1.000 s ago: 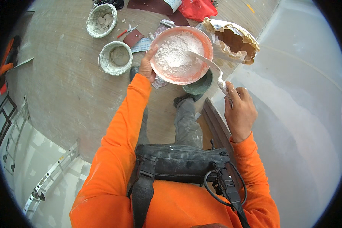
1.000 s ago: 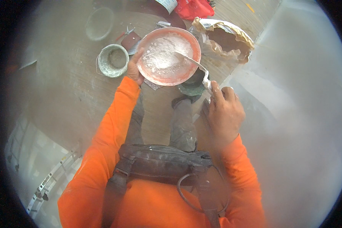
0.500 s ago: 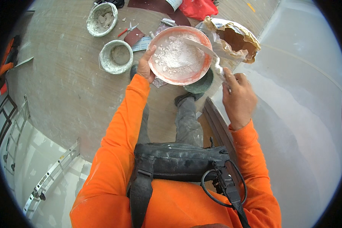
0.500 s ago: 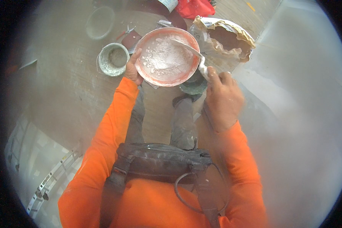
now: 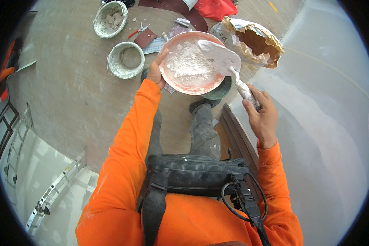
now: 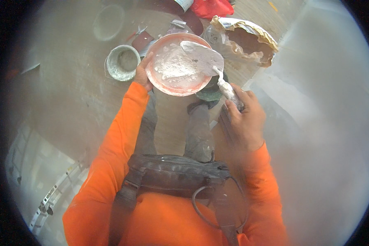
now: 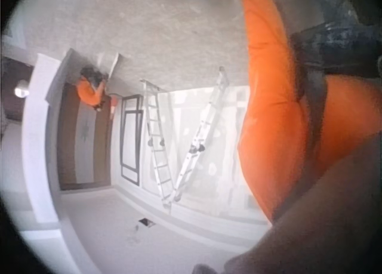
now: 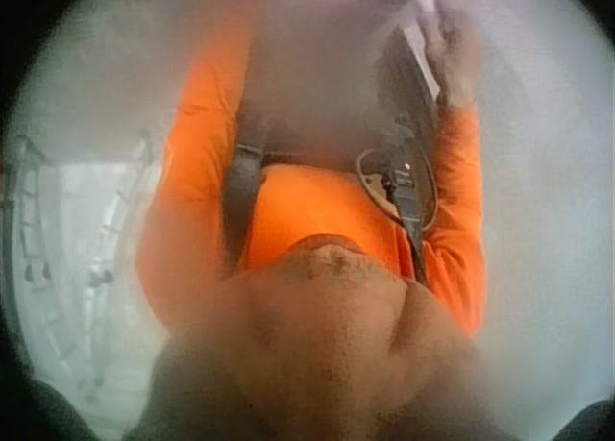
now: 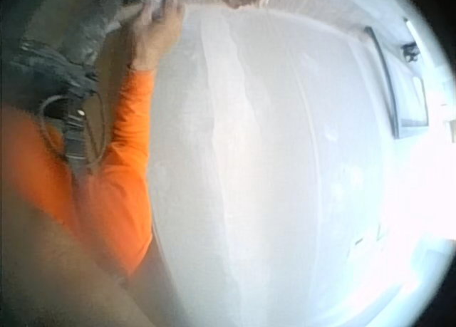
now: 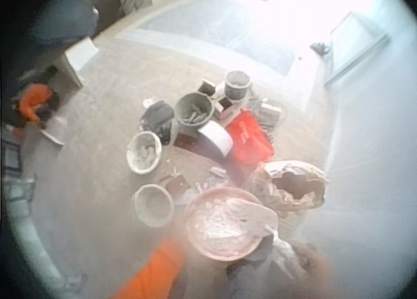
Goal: The person mixes a white powder with water in a small bucket using a trowel. They then apply the resulting plaster mixture to a wall using a trowel, smoothing the surface in a construction setting.
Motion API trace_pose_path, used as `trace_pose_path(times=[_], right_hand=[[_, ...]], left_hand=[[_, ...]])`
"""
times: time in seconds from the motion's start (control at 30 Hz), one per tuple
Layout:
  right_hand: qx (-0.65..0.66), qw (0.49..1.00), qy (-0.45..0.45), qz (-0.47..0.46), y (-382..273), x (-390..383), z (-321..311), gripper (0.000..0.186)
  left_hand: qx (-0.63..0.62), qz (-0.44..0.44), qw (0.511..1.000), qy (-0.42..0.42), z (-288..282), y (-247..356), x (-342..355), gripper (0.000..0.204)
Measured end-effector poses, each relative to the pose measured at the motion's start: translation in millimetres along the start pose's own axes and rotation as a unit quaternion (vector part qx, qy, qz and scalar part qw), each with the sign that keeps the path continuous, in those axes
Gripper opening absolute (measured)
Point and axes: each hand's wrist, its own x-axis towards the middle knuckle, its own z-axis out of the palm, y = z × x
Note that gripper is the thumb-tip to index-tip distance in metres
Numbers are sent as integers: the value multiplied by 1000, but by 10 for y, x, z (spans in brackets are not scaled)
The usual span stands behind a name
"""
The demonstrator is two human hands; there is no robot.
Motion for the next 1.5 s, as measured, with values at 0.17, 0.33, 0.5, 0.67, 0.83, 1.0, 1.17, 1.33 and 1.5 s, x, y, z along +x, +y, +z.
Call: trace_pose_path(times=[0.17, 0.33, 0.5, 0.67, 0.83, 1.0, 1.17, 1.33, 1.5], right_hand=[[133, 988, 29, 71, 466, 115, -346, 42], [-255, 958, 127, 32, 508, 564, -808, 35], [-415, 907, 63, -25, 871, 1612, -728, 26], [-445, 895, -22, -39, 1256, 3049, 8, 22], [-282, 954, -78, 63, 1434, 3851, 864, 36], [27, 987, -126, 94, 1951, 4090, 970, 44], [12, 978, -208, -27, 1874, 3659, 344, 43], [-99, 979, -169, -56, 1423, 2614, -463, 36], [63, 980, -40, 184, 1011, 1472, -990, 39]], left_hand=[[-7, 13, 1000, 22, -66, -44, 20, 69], [-12, 48, 998, 30, -130, -74, -1, 67], [-4, 36, 997, 62, -102, -34, -162, 70], [6, 35, 995, 92, -153, -79, -181, 75], [9, 48, 992, 117, -444, -231, -159, 80], [8, 32, 990, 137, -305, -249, -98, 80], [12, 43, 989, 144, -208, -200, -162, 79], [6, 67, 993, 97, 66, -59, -238, 77], [26, 58, 997, 47, 323, 124, -379, 76]])
